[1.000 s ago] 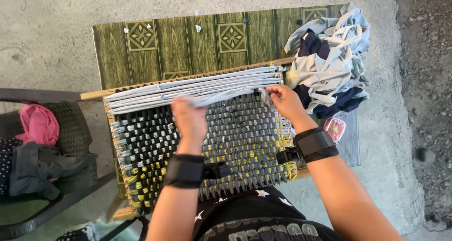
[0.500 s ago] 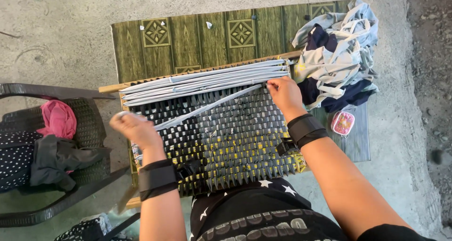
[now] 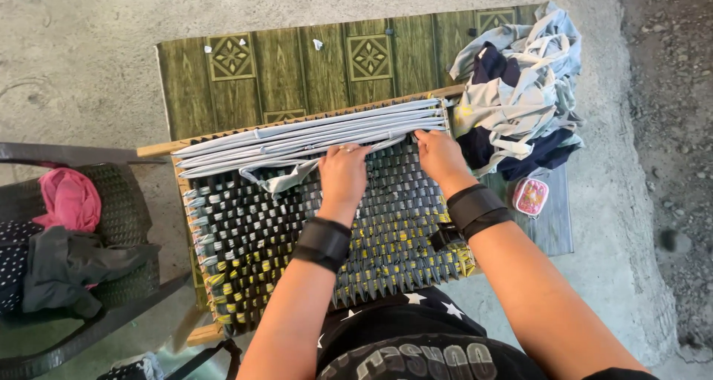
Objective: The person weaves a rug or mat using fabric strips on a manual loom.
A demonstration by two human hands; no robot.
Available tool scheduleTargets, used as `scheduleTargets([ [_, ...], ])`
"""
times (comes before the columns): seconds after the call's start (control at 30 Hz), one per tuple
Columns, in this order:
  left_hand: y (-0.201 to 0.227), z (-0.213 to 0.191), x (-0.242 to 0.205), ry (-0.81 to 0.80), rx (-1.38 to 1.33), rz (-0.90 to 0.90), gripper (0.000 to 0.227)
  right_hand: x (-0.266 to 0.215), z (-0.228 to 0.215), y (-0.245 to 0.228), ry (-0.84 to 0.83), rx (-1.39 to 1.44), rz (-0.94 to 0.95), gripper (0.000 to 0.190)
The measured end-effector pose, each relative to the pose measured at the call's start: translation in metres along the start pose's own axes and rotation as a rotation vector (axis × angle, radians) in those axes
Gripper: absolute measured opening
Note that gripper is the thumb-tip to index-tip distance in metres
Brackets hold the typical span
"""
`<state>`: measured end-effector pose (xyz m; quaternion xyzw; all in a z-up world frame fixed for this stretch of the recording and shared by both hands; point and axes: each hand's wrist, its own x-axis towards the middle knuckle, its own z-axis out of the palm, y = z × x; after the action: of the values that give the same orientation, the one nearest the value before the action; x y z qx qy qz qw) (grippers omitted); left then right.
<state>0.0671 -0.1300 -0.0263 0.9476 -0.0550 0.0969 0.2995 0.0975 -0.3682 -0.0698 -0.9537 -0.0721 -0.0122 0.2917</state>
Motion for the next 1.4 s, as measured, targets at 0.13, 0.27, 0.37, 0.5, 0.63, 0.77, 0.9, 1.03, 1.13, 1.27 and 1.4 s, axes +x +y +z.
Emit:
scheduleTargets([
  [0.13, 0.012, 0.020, 0.013, -0.078, 0.060, -0.049, 0.015, 0.007, -0.007, 0.006, -0.092, 0.209, 0.204, 0.026],
  [0.27, 0.015, 0.029, 0.019, -0.141, 0.030, -0.132, 0.017, 0.010, -0.012, 0.008, -0.064, 0.266, 0.222, 0.026],
  [0.37, 0.023, 0.028, 0.026, -0.177, 0.031, -0.145, 0.020, 0.013, -0.016, 0.004, -0.040, 0.158, 0.180, 0.022],
  [0.5, 0.027, 0.032, 0.035, -0.242, 0.050, -0.303, 0.020, 0.020, -0.016, -0.011, -0.024, -0.039, 0.158, 0.016],
  [0.63, 0.023, 0.042, 0.039, -0.248, 0.043, -0.356, 0.011, 0.024, -0.013, -0.019, -0.051, -0.131, 0.128, 0.013],
  [0.77, 0.020, 0.036, 0.030, -0.205, -0.234, -0.272, 0.009, 0.025, -0.005, -0.009, -0.078, -0.157, 0.181, 0.013],
  [0.9, 0.018, 0.016, -0.003, -0.521, -0.229, 0.121, 0.011, 0.024, -0.010, -0.013, -0.075, -0.076, 0.201, 0.015],
  [1.03, 0.017, 0.004, -0.012, -0.782, 0.152, -0.095, 0.005, 0.019, -0.001, 0.010, -0.013, 0.048, 0.079, 0.019],
  [1.13, 0.037, -0.017, 0.001, -0.484, 0.001, -0.145, 0.017, 0.018, -0.020, 0.006, -0.241, 0.117, 0.090, 0.025],
  [1.27, 0.030, -0.003, 0.005, -0.253, 0.063, -0.046, 0.042, 0.025, -0.049, -0.017, -0.262, 0.051, 0.268, 0.027],
  [1.4, 0.005, 0.028, -0.014, -0.279, 0.235, 0.054, 0.014, 0.016, -0.069, -0.023, -0.123, 0.111, 0.379, 0.025],
])
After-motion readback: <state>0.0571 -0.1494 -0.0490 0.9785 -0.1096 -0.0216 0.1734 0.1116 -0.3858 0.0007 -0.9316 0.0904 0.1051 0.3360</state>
